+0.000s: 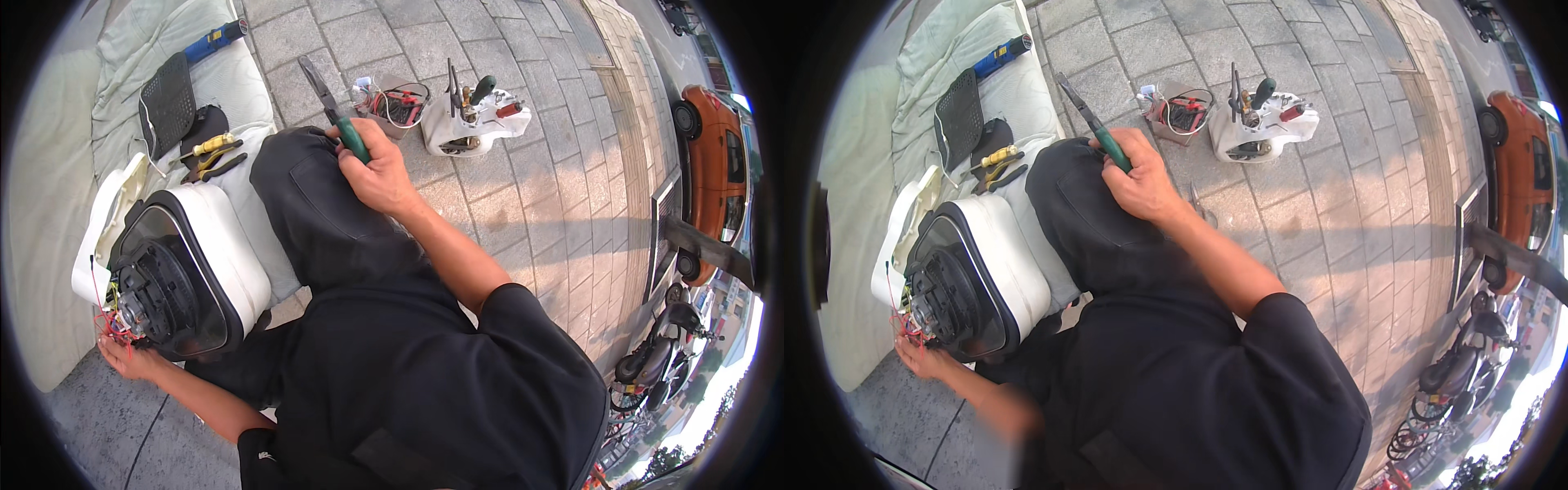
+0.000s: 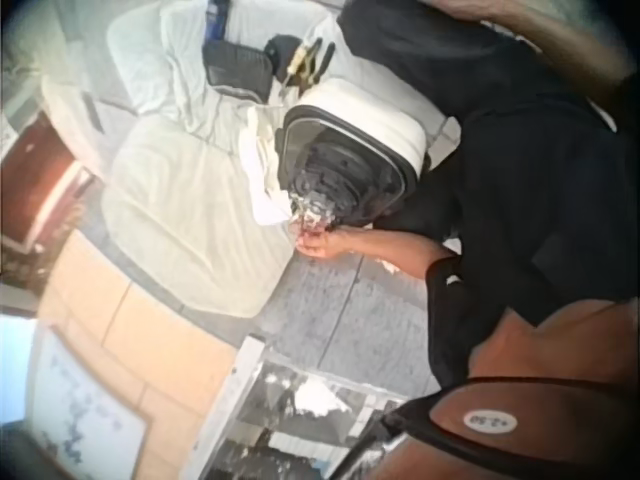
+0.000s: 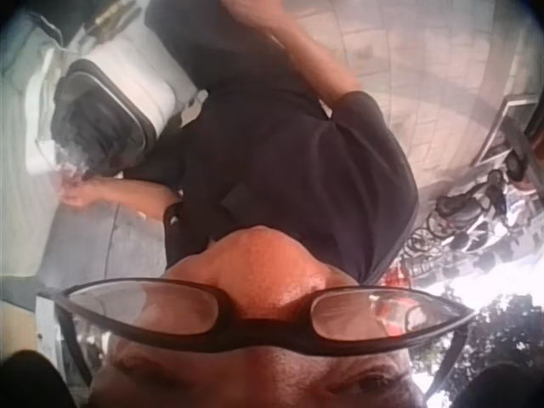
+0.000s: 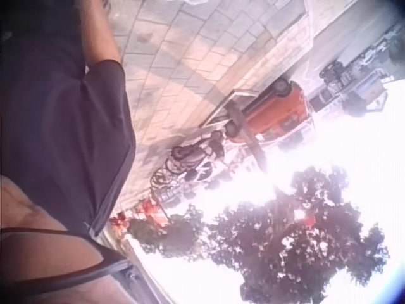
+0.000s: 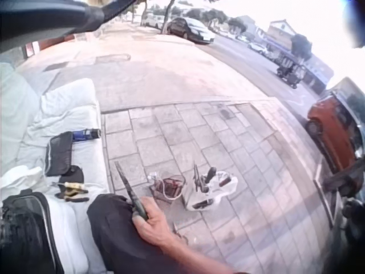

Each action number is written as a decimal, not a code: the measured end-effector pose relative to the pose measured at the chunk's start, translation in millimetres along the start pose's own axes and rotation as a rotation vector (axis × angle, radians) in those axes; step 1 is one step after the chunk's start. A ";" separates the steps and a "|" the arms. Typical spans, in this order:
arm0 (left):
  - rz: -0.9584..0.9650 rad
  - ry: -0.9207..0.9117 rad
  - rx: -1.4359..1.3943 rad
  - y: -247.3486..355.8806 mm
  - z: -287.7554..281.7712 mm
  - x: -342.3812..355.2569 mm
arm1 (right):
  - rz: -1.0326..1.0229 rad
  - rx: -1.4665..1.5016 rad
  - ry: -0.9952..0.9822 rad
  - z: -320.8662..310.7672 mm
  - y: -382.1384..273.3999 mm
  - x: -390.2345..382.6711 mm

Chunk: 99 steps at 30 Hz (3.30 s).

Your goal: The person sits on the ground and repairs a disassembled robotic vacuum cleaner. They use pliers and a screwdriver to strip, twist, and connect multiple colored wires to a motor and circuit board, then place a plastic cover over the assembly.

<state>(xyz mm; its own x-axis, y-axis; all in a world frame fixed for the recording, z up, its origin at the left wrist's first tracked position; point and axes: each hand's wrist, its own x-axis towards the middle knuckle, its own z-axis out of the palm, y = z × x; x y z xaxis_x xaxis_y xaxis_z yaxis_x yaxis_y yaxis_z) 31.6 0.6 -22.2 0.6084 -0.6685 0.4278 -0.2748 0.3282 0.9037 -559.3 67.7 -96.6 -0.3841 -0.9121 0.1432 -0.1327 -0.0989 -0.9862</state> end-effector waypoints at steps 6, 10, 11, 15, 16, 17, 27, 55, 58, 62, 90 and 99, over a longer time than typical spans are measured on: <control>-0.057 0.039 -0.009 8.8 33.9 -16.6 | 0.063 -0.123 -0.232 0.9 -35.9 23.1; -0.092 0.004 0.016 19.9 39.2 -21.5 | -0.491 -0.338 -0.417 24.9 -92.2 80.2; -0.153 0.026 -0.121 20.2 39.4 -29.2 | -0.598 -0.411 -0.469 40.6 -118.2 94.2; -0.173 0.041 -0.128 18.1 24.4 -40.0 | -1.076 -0.669 -0.646 145.6 -225.2 126.1; -0.161 0.028 -0.086 18.1 23.3 -40.0 | -1.206 -0.721 -0.684 172.7 -247.1 129.6; -0.153 0.013 -0.042 18.3 23.0 -41.7 | -1.298 -0.760 -0.718 200.3 -265.9 130.8; -0.187 -0.039 -0.183 27.9 37.2 -37.0 | -1.819 -0.910 -0.985 369.6 -301.9 117.2; -0.124 -0.083 -0.192 33.9 31.8 -28.3 | -1.891 -0.957 -1.205 403.5 -319.6 118.7; -0.139 -0.138 -0.166 25.7 31.5 -31.0 | -1.893 -0.970 -1.207 403.4 -319.6 117.5; -0.067 -0.099 -0.127 23.3 32.1 -31.6 | -1.963 -0.955 -1.205 407.5 -319.0 119.5; -0.061 -0.019 -0.104 20.0 38.0 -31.9 | -1.967 -1.038 -1.002 426.5 -289.9 146.0; -0.173 -0.060 -0.154 11.6 14.9 -30.8 | -1.804 -1.238 -1.000 437.8 -275.7 121.5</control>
<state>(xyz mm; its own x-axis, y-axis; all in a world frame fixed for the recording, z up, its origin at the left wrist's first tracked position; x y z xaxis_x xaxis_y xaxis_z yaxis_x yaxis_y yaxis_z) -1.3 15.1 -24.6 0.5898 -0.7606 0.2712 -0.0504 0.3005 0.9524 -169.4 -190.1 156.3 0.9939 -0.1101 0.0102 -0.0980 -0.8341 0.5428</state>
